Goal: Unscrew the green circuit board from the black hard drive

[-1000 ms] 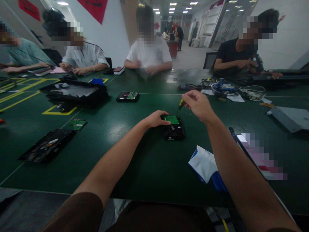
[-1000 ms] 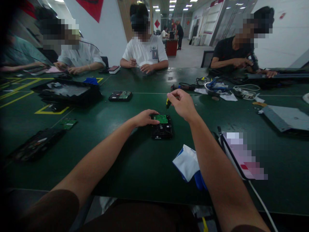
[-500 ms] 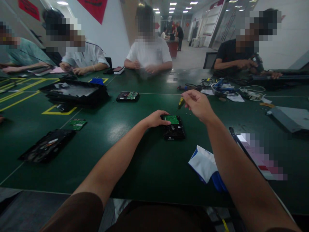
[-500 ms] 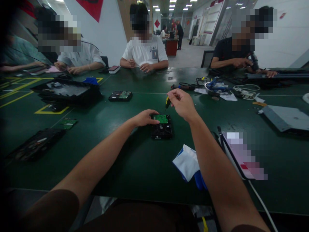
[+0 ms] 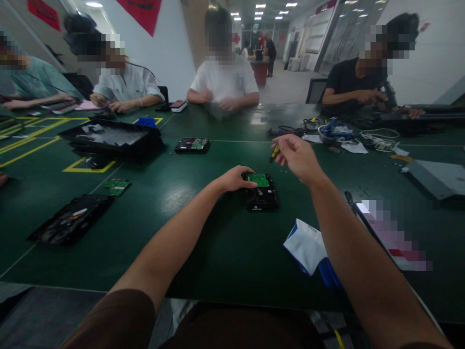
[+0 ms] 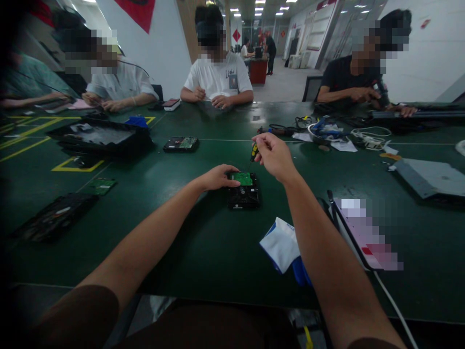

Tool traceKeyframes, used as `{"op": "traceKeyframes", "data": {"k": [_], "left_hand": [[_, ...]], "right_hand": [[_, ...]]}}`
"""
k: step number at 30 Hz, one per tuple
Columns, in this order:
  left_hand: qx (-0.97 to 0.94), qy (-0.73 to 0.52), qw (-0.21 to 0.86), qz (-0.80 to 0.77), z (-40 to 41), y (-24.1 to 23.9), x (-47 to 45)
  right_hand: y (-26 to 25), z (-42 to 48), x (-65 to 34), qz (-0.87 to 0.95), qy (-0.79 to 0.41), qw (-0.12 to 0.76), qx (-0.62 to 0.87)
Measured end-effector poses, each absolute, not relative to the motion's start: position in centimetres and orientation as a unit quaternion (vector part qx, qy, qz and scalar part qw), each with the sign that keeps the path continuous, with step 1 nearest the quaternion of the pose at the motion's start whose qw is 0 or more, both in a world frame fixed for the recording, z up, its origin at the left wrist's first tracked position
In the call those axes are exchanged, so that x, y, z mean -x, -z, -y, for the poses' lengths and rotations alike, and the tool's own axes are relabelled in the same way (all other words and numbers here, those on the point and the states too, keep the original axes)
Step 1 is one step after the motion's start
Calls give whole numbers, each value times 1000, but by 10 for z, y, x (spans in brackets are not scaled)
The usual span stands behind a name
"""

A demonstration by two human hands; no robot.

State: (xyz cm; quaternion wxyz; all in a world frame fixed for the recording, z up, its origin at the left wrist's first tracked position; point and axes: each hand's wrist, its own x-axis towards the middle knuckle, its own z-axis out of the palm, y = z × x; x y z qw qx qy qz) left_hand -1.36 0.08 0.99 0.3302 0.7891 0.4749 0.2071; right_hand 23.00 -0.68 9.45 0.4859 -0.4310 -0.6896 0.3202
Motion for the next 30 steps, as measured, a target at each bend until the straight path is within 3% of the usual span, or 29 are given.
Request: {"op": "traceKeyframes", "data": {"k": [4, 14, 21, 30], "left_hand": [[-789, -195, 328, -482, -2, -10, 15], [-790, -201, 336, -472, -2, -11, 14], [-786, -191, 329, -487, -1, -11, 15], [-796, -208, 327, -466, -2, -9, 14]], "right_hand": [[-93, 4, -234, 672, -266, 498, 480], [-98, 11, -228, 681, -347, 487, 423], [-94, 5, -234, 647, -255, 508, 508], [-96, 8, -227, 664, -337, 512, 428]]}}
